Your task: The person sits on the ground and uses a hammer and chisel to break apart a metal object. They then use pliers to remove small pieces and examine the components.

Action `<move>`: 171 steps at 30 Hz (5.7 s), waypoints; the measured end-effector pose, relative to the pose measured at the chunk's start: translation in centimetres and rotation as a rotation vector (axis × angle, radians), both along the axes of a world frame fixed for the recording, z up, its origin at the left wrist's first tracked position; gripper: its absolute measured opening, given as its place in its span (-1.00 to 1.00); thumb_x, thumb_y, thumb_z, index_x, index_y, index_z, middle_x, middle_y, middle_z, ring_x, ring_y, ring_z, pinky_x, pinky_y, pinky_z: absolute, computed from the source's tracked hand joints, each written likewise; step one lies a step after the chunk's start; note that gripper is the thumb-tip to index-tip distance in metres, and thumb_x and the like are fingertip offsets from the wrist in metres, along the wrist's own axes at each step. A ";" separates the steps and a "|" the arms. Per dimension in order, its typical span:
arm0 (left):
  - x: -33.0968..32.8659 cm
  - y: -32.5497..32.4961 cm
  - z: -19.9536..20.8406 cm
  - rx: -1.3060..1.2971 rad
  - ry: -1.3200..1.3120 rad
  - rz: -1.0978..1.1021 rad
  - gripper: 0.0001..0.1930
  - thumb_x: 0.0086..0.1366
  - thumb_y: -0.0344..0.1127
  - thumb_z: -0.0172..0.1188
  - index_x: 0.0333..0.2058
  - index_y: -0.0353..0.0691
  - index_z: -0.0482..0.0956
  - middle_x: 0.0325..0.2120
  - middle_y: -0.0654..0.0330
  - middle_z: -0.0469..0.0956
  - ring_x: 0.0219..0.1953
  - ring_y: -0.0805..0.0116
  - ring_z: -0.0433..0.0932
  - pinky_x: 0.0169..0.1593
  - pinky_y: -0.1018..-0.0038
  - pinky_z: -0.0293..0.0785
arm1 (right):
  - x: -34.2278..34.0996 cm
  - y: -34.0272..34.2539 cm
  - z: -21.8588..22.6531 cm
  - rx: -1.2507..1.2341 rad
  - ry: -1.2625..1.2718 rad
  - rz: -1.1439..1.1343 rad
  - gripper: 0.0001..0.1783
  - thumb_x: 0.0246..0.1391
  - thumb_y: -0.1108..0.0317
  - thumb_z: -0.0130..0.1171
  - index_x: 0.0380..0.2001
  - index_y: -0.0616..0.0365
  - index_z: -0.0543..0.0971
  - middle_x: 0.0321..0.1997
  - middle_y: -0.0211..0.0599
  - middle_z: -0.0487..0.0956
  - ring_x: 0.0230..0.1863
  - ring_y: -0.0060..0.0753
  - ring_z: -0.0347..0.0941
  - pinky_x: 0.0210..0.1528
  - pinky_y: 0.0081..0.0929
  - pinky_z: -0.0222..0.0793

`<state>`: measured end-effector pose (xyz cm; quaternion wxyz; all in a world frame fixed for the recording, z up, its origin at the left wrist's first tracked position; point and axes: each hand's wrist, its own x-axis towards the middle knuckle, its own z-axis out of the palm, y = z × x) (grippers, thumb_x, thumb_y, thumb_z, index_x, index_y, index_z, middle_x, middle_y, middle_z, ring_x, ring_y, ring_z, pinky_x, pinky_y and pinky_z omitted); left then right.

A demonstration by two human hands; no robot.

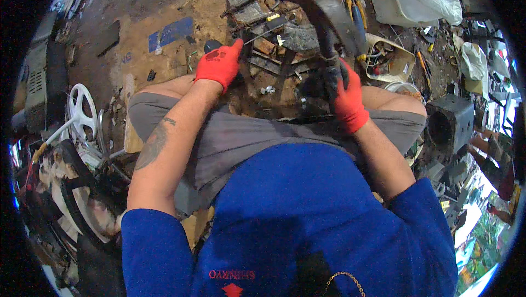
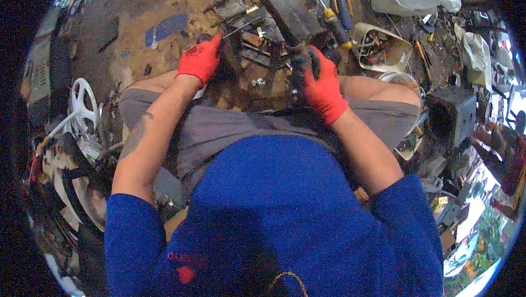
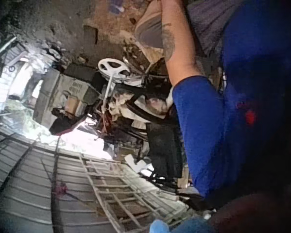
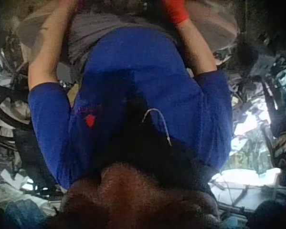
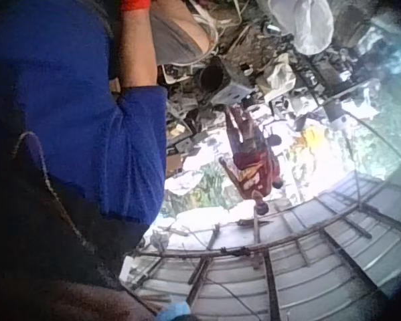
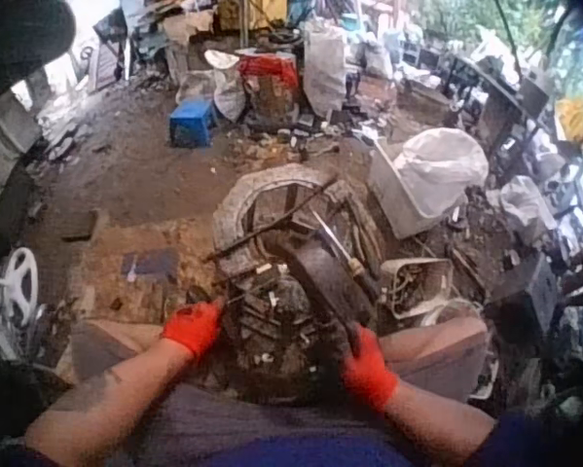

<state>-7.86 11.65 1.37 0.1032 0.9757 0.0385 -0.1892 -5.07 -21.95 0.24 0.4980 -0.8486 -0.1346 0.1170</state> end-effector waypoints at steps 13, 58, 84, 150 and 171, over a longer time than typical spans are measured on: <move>0.5 -0.5 0.5 0.019 -0.026 0.016 -0.61 0.26 -0.34 0.06 0.09 -0.08 0.39 -0.20 -0.05 0.64 -0.14 -0.13 0.62 -0.14 0.03 0.53 | -0.5 -0.4 1.3 0.032 0.024 0.013 -0.39 0.17 0.11 0.19 0.21 0.19 0.40 0.13 0.15 0.49 0.15 0.16 0.41 0.22 -0.07 0.30; 0.3 -0.1 0.0 -0.125 0.014 0.211 -0.50 0.33 -0.01 0.05 0.20 0.00 0.38 -0.11 -0.15 0.60 -0.06 -0.16 0.58 -0.01 0.05 0.49 | 6.2 3.3 3.5 -0.711 -0.268 -0.075 -0.18 0.04 0.01 0.27 0.27 0.23 0.29 0.17 0.20 0.42 0.15 0.18 0.42 0.19 -0.11 0.37; 0.6 0.9 -1.1 -0.333 0.013 0.238 -0.52 0.33 -0.06 0.08 0.18 -0.06 0.42 -0.03 -0.15 0.57 0.03 -0.17 0.53 0.08 0.09 0.46 | 8.1 8.0 4.3 -0.549 -0.450 0.222 -0.32 -0.04 0.07 0.33 0.14 0.07 0.43 0.07 0.03 0.50 0.11 0.09 0.45 0.16 -0.10 0.37; 0.0 1.3 1.4 -0.355 -0.123 0.230 -0.59 0.30 -0.11 0.10 0.06 -0.12 0.52 -0.17 -0.17 0.61 -0.07 -0.20 0.56 0.00 0.09 0.48 | 12.7 11.9 -5.9 -0.115 0.327 -0.062 -0.22 -0.05 0.04 0.38 0.10 0.45 0.44 0.10 0.24 0.54 0.15 0.10 0.49 0.16 -0.25 0.41; 0.2 0.8 1.4 -0.421 -0.140 0.251 -0.59 0.29 -0.12 0.13 0.04 -0.18 0.53 -0.19 -0.18 0.61 -0.08 -0.21 0.56 -0.02 0.12 0.50 | 10.5 12.5 -2.3 -0.122 0.106 -0.080 -0.56 0.02 0.19 0.30 -0.04 0.13 0.62 -0.13 -0.09 0.68 -0.09 -0.13 0.61 -0.01 -0.31 0.47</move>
